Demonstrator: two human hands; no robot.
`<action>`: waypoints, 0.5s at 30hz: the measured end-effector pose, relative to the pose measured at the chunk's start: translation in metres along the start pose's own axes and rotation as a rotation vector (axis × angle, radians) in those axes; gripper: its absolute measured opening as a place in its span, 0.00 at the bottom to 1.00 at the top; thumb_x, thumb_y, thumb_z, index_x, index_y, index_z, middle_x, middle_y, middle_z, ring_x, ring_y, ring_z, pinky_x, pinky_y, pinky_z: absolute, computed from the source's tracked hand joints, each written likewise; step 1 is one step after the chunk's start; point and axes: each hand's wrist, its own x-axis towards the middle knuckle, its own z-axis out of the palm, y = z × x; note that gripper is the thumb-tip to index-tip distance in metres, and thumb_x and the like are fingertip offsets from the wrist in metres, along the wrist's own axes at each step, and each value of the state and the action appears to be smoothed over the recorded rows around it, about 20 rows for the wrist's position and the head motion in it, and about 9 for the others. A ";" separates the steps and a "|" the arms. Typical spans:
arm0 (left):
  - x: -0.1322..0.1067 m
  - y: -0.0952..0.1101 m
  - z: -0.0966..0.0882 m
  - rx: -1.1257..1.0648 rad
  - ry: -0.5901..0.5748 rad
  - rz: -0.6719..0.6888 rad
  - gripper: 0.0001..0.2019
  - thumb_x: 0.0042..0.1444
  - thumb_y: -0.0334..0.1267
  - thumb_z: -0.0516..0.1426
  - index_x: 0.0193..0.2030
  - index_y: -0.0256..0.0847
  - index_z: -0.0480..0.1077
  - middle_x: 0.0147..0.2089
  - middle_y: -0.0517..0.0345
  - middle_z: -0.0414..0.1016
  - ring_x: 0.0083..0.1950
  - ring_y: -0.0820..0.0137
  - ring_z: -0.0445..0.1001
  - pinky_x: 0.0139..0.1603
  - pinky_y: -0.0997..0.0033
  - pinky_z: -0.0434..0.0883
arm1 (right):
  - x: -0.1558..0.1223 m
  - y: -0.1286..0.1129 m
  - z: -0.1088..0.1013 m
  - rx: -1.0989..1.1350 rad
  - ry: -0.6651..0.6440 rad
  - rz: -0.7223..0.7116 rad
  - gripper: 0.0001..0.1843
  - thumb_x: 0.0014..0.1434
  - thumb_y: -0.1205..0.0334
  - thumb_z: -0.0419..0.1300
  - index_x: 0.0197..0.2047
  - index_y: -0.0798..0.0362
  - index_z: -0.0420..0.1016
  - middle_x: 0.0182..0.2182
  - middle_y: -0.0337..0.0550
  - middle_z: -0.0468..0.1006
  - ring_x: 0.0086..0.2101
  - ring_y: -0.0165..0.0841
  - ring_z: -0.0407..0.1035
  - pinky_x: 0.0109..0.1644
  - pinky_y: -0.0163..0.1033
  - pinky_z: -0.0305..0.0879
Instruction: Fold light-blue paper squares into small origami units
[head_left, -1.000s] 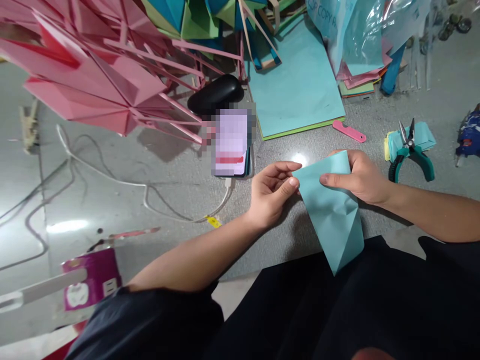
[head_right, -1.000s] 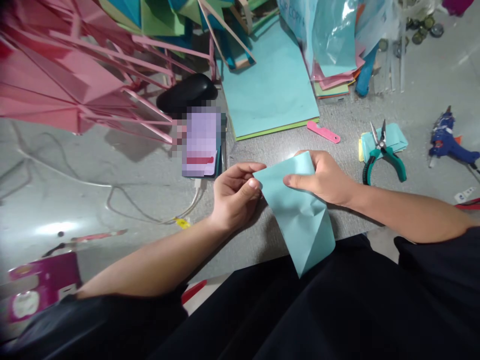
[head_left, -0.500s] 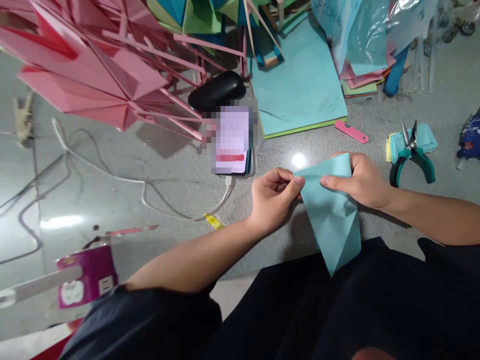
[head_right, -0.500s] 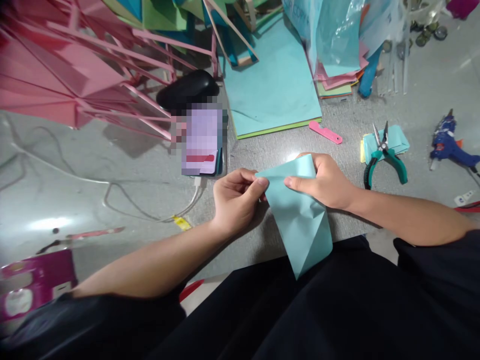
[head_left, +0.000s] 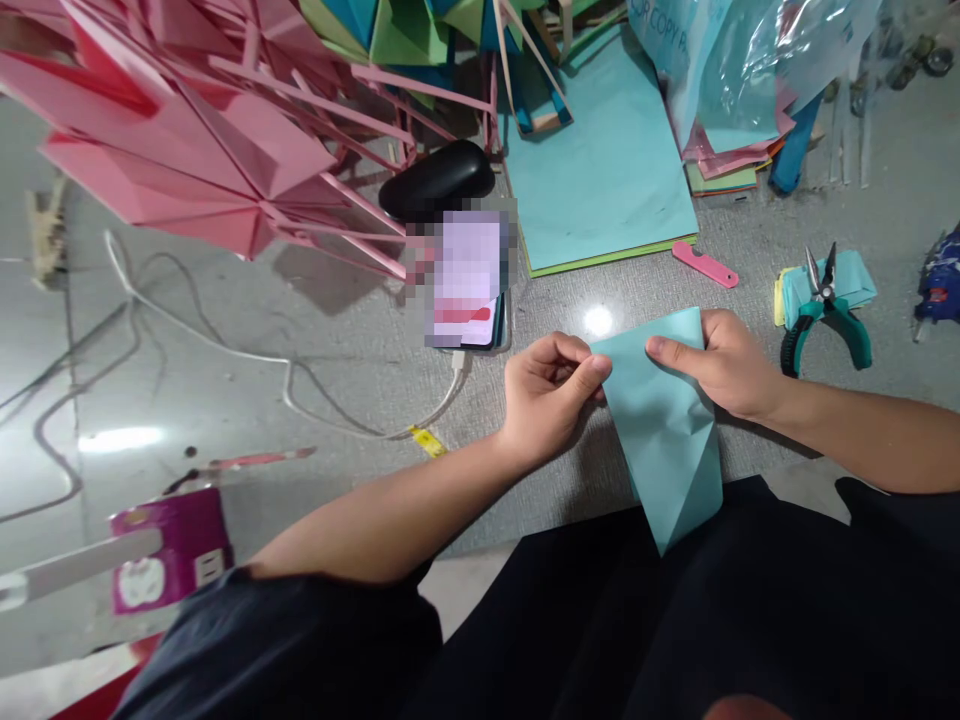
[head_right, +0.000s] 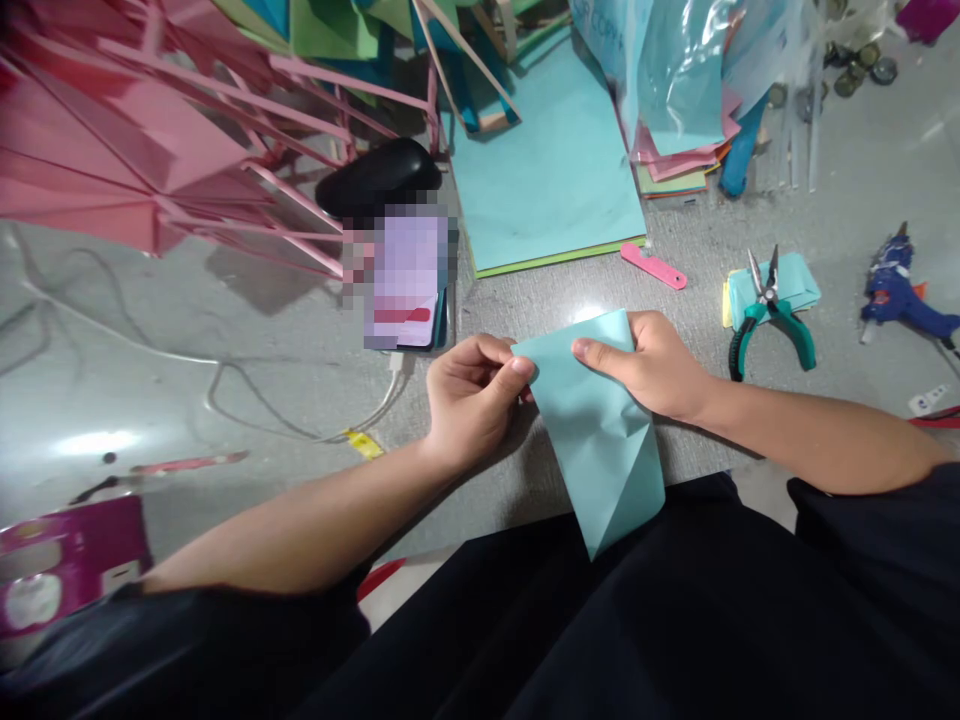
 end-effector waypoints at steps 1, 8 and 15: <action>0.001 0.000 0.000 -0.021 -0.008 0.014 0.27 0.53 0.59 0.81 0.29 0.41 0.77 0.23 0.63 0.79 0.20 0.78 0.75 0.22 0.82 0.74 | 0.000 0.000 0.000 0.006 -0.002 0.009 0.25 0.46 0.42 0.86 0.30 0.53 0.85 0.29 0.43 0.86 0.28 0.34 0.78 0.30 0.37 0.75; 0.003 -0.004 -0.004 -0.087 -0.067 0.024 0.22 0.53 0.58 0.82 0.40 0.43 0.86 0.27 0.62 0.83 0.21 0.77 0.78 0.24 0.81 0.78 | 0.001 0.003 -0.001 0.026 -0.011 0.012 0.25 0.45 0.41 0.87 0.30 0.52 0.86 0.28 0.43 0.86 0.26 0.34 0.78 0.27 0.36 0.73; 0.003 0.001 -0.002 -0.026 -0.032 -0.026 0.24 0.53 0.59 0.81 0.33 0.41 0.83 0.22 0.62 0.80 0.21 0.76 0.77 0.24 0.80 0.78 | 0.001 0.006 -0.001 0.044 -0.092 -0.022 0.24 0.49 0.43 0.85 0.30 0.52 0.83 0.27 0.43 0.85 0.30 0.38 0.81 0.33 0.38 0.77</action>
